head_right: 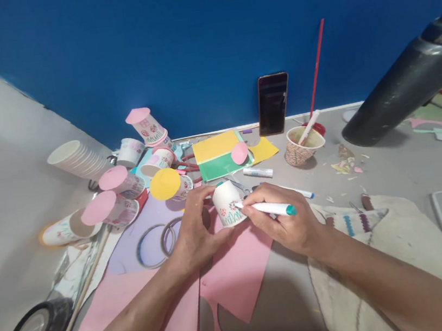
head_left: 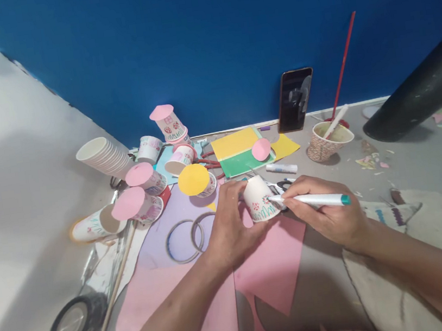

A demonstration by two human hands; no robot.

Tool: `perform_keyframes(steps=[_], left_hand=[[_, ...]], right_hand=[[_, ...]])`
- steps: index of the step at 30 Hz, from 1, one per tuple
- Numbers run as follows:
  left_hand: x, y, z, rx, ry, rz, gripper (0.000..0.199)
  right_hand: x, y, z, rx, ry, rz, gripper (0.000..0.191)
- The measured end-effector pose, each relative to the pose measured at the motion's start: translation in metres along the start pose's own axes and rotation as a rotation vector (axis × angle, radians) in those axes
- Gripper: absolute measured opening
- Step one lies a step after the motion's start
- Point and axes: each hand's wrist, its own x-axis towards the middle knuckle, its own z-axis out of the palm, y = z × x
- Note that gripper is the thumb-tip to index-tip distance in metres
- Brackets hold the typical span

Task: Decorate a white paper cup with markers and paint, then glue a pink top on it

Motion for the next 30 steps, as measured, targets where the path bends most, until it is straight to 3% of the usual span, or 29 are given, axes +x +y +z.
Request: perform_keyframes(steps=[30], left_hand=[[-0.0005, -0.0008, -0.0011, 0.011, -0.010, 0.000, 0.064]], right_hand=[[-0.0005, -0.0007, -0.0031, 0.036, -0.021, 0.037, 0.012]])
